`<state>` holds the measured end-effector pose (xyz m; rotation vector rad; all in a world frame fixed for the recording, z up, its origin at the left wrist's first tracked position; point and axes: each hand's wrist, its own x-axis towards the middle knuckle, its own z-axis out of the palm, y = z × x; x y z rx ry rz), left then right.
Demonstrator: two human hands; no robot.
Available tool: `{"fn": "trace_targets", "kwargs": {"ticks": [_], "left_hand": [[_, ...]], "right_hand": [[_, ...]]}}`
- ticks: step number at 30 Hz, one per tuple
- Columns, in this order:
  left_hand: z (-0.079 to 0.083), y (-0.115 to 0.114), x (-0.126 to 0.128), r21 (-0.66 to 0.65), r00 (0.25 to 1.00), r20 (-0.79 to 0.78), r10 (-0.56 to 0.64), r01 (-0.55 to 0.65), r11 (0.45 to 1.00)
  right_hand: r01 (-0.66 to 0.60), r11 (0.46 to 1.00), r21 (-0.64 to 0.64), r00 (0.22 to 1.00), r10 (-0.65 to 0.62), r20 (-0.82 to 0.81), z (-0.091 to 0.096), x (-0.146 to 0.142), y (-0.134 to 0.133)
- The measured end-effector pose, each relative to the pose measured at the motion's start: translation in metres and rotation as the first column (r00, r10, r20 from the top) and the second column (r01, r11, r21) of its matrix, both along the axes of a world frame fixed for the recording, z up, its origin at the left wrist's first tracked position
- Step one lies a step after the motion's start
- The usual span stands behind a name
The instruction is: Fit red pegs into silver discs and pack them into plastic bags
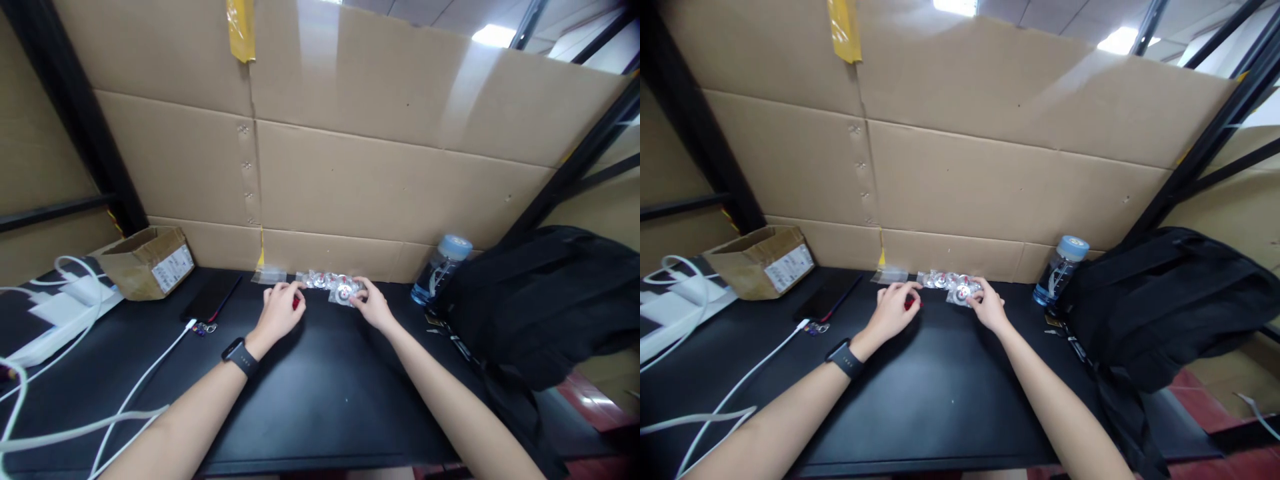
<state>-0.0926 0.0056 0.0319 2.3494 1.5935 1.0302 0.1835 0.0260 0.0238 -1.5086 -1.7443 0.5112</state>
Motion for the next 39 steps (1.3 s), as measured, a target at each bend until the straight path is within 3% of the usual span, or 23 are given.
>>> {"fn": "trace_targets", "kwargs": {"ticks": [4,8,13,19,23,27,30,34,39], "left_hand": [[0.002,0.016,-0.024,0.004,0.995,0.028,0.100,-0.100,0.995],[-0.005,0.023,-0.033,-0.027,0.995,0.028,0.096,-0.095,0.995],[-0.007,0.022,-0.030,-0.026,1.000,0.014,0.017,-0.016,1.000],[-0.003,0.019,-0.029,-0.002,1.000,-0.011,-0.018,0.018,1.000],[-0.003,0.019,-0.034,-0.007,0.996,-0.088,-0.011,0.011,1.000],[-0.004,0.018,-0.037,-0.041,0.987,-0.148,-0.058,0.052,0.998],[-0.006,0.016,-0.034,-0.052,0.977,-0.170,-0.132,0.125,0.991],[-0.008,0.014,-0.030,-0.066,0.966,-0.196,-0.171,0.161,0.985],[-0.005,0.014,-0.029,-0.058,0.960,-0.243,-0.136,0.126,0.990]], "right_hand": [[0.010,1.000,-0.030,1.000,-0.010,-0.022,0.015,-0.008,0.050],[0.106,0.989,-0.104,0.983,-0.088,0.163,0.025,-0.030,0.074],[0.303,0.952,-0.044,0.890,-0.266,0.370,0.015,-0.057,0.065],[0.282,0.958,0.050,0.892,-0.282,0.353,0.004,-0.061,0.048],[0.178,0.983,0.036,0.932,-0.180,0.314,0.001,-0.041,0.042],[-0.070,0.997,-0.028,0.976,0.074,0.203,-0.006,-0.004,0.029],[-0.201,0.979,0.009,0.964,0.196,0.181,-0.008,0.023,0.010],[-0.278,0.959,-0.059,0.919,0.283,0.274,0.001,0.050,-0.012],[-0.250,0.949,-0.195,0.892,0.304,0.336,0.009,0.065,-0.016]]}}
